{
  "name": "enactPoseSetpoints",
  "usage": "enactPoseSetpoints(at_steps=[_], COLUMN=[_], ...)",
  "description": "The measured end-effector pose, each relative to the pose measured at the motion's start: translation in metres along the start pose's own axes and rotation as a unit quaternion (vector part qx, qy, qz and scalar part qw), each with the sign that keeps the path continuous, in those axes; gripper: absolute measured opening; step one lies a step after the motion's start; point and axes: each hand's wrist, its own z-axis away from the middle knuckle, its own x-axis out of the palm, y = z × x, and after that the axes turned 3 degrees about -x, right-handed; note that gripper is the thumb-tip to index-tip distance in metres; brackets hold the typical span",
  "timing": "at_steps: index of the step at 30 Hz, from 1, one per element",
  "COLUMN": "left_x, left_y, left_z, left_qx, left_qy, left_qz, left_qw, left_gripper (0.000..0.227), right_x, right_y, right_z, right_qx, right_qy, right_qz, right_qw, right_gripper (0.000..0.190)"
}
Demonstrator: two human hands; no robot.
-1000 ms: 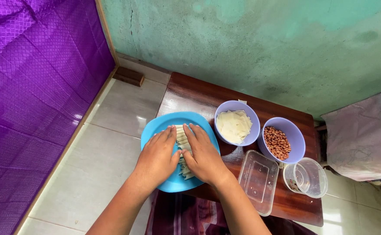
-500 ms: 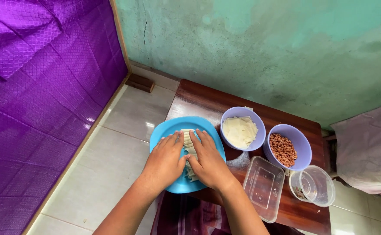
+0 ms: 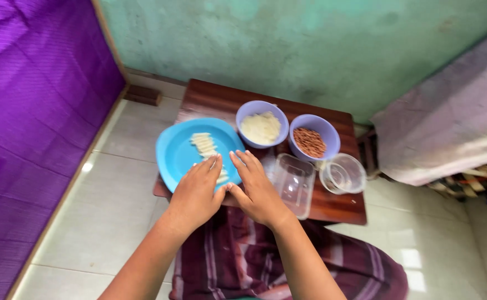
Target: A person manually assembles small snacks by placing filling and a peanut onto a strip of dough and folding it into a roll.
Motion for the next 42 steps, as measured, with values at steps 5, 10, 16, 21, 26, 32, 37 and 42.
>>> enactPoseSetpoints(at_steps=[5,10,16,21,26,32,37,42], left_x=[0.026,0.073,0.132,0.153,0.156,0.143,0.14,0.146], left_y=[0.045,0.085,0.106,0.102,0.1,0.113,0.11,0.103], left_z=[-0.001,-0.017,-0.054,-0.069,-0.076,-0.078,-0.076,-0.077], left_qx=[0.055,0.107,0.204,0.234,0.2,0.182,0.168,0.208], left_qy=[0.005,-0.004,0.058,0.099,0.085,0.035,0.041,0.11], left_qz=[0.009,0.011,0.045,0.085,0.105,0.129,0.153,0.194], left_qw=[0.998,0.994,0.976,0.964,0.97,0.974,0.973,0.952], left_gripper=[0.07,0.081,0.093,0.092,0.09,0.084,0.079,0.063], right_x=[-0.028,-0.048,-0.051,-0.055,-0.069,-0.091,-0.078,-0.069], right_y=[0.031,0.087,0.143,0.15,0.145,0.124,0.131,0.137], right_z=[0.053,0.106,0.14,0.143,0.144,0.14,0.141,0.136], right_qx=[0.007,0.027,0.012,-0.007,-0.005,0.064,0.103,0.049], right_qy=[0.076,0.141,0.165,0.202,0.192,0.152,0.175,0.247], right_qz=[0.034,0.06,-0.011,-0.114,-0.156,-0.206,-0.234,-0.193], right_qw=[0.996,0.988,0.986,0.973,0.969,0.965,0.951,0.949], right_gripper=[0.066,0.063,0.064,0.069,0.062,0.063,0.063,0.051])
